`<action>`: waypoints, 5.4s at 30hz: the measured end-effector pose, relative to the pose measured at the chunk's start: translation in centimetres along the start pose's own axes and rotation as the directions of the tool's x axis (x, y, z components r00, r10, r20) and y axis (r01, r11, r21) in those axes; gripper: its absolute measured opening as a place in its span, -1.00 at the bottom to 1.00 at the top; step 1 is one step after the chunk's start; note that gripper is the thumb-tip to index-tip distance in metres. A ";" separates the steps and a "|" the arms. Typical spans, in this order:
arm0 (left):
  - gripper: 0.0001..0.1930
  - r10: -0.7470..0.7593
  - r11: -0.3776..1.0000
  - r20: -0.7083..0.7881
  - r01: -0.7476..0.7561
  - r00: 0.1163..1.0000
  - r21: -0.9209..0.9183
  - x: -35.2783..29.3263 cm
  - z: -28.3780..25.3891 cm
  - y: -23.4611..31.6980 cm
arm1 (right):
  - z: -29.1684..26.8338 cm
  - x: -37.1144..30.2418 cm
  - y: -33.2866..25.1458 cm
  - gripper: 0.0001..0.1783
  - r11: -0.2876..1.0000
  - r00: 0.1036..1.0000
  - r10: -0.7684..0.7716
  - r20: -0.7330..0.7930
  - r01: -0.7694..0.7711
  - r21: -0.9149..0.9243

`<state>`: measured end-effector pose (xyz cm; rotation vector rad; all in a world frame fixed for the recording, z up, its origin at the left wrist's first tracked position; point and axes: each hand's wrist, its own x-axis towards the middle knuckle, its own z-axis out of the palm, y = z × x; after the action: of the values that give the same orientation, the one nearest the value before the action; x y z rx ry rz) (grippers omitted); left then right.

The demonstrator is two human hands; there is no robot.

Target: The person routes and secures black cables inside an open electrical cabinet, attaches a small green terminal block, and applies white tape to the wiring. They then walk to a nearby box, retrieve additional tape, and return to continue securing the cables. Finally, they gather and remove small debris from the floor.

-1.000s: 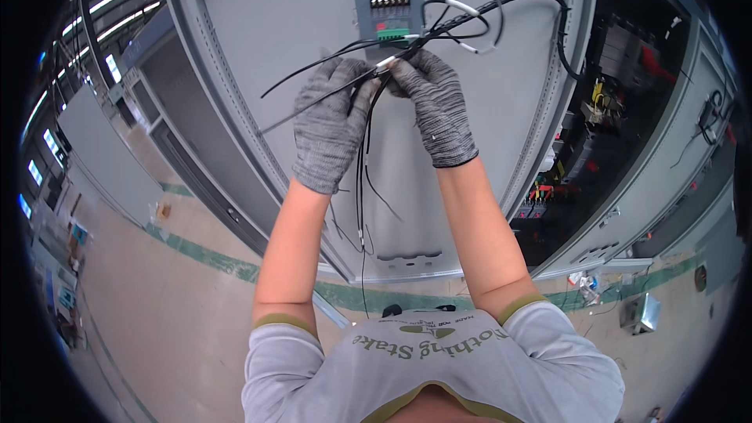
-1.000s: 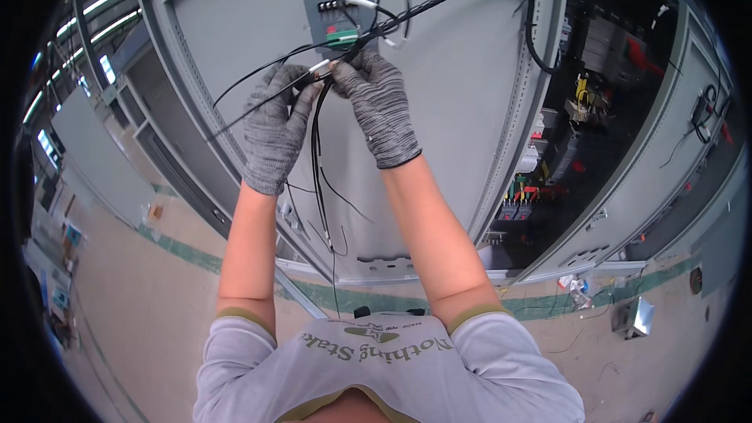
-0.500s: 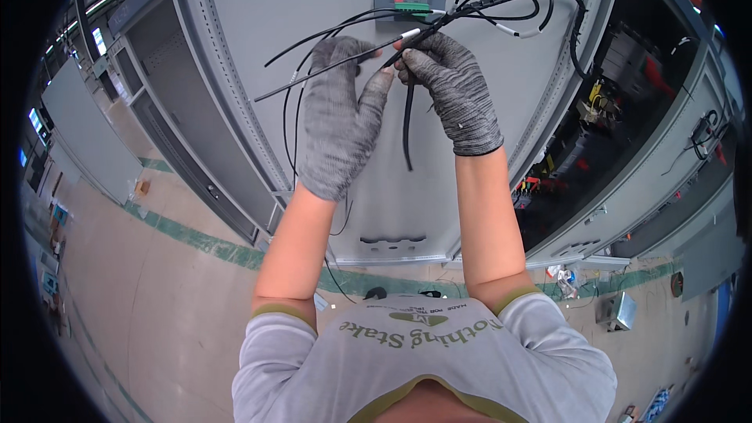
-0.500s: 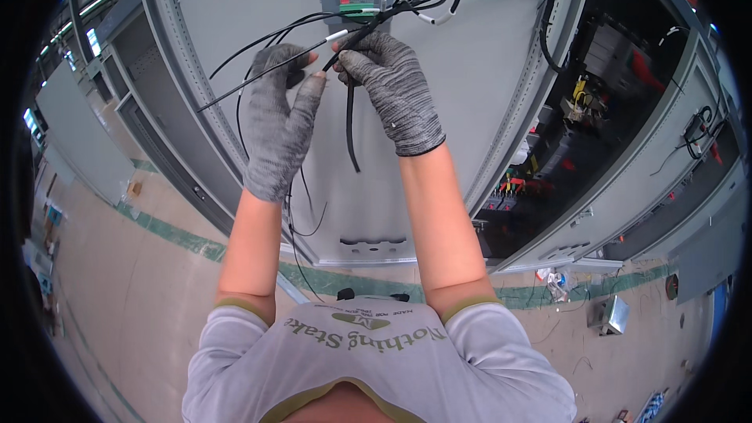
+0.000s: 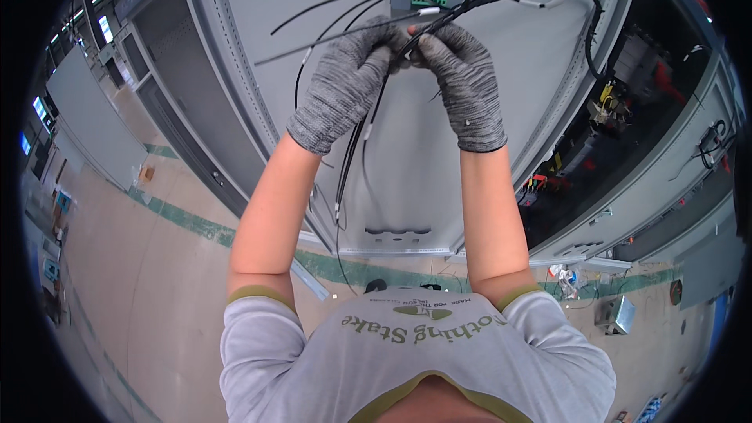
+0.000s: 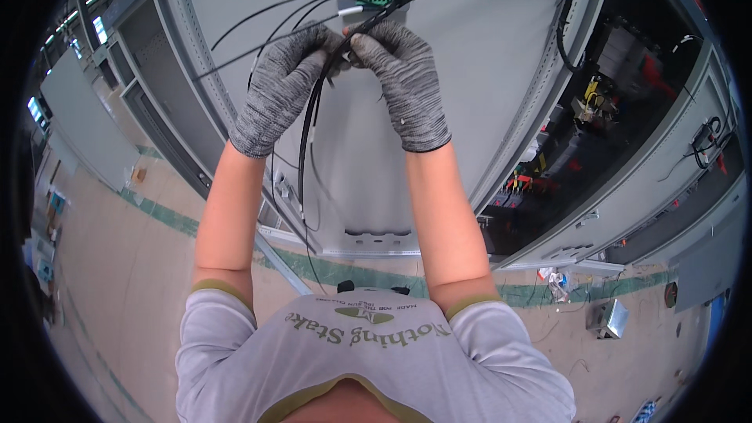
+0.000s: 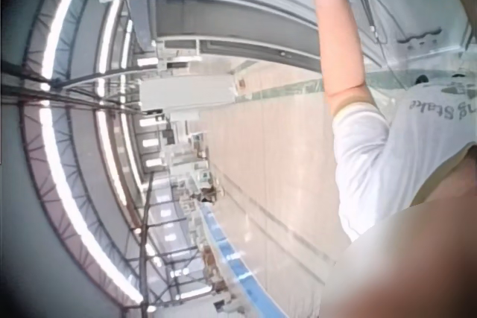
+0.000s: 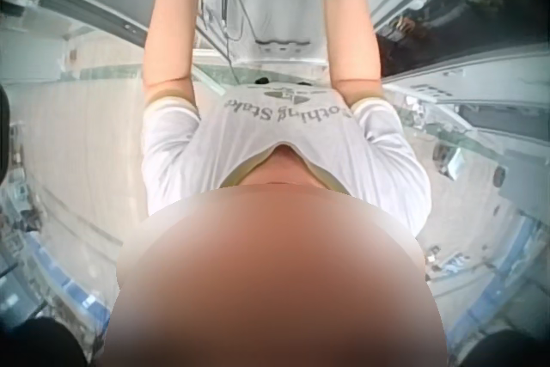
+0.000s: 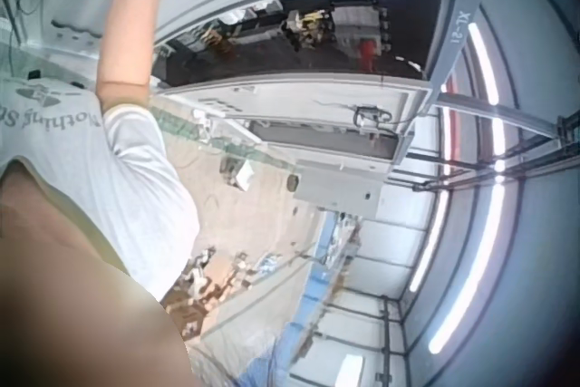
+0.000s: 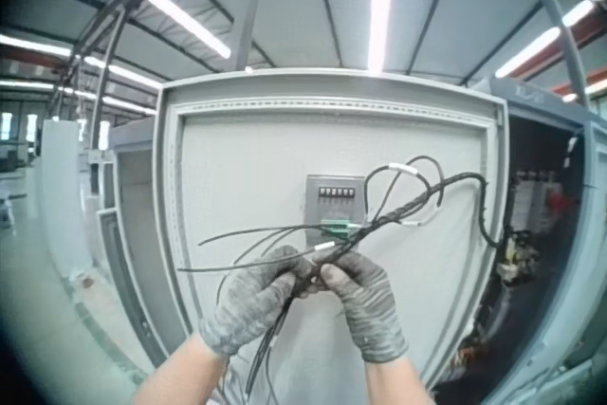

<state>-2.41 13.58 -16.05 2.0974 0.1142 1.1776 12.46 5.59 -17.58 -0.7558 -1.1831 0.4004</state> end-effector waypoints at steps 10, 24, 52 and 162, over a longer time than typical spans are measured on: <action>-0.82 0.411 0.544 0.028 -0.270 0.911 0.795 0.3 -0.3 2.1 | 0.6 0.0 -0.9 -0.72 0.983 0.988 0.140 -0.063 -0.146 -0.107; -0.79 -0.138 0.950 -0.205 0.071 0.969 -0.304 -2.5 1.8 0.0 | 0.1 -0.9 -0.1 -0.76 0.978 0.997 -0.014 0.079 0.030 -0.207; -0.87 -0.109 0.993 -0.339 0.117 0.934 0.004 -5.5 2.3 -1.4 | 1.3 -1.4 -0.4 -0.80 0.968 0.981 0.171 0.091 -0.149 -0.204; -0.80 -0.158 0.979 0.065 0.147 0.985 0.143 -6.5 -2.8 -1.8 | 2.9 -4.9 3.4 -0.83 0.982 0.989 0.118 0.092 -0.103 -0.159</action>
<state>-7.84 13.84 -20.90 2.2073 0.3243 1.0229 8.41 5.69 -22.89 -0.9470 -1.2812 0.4479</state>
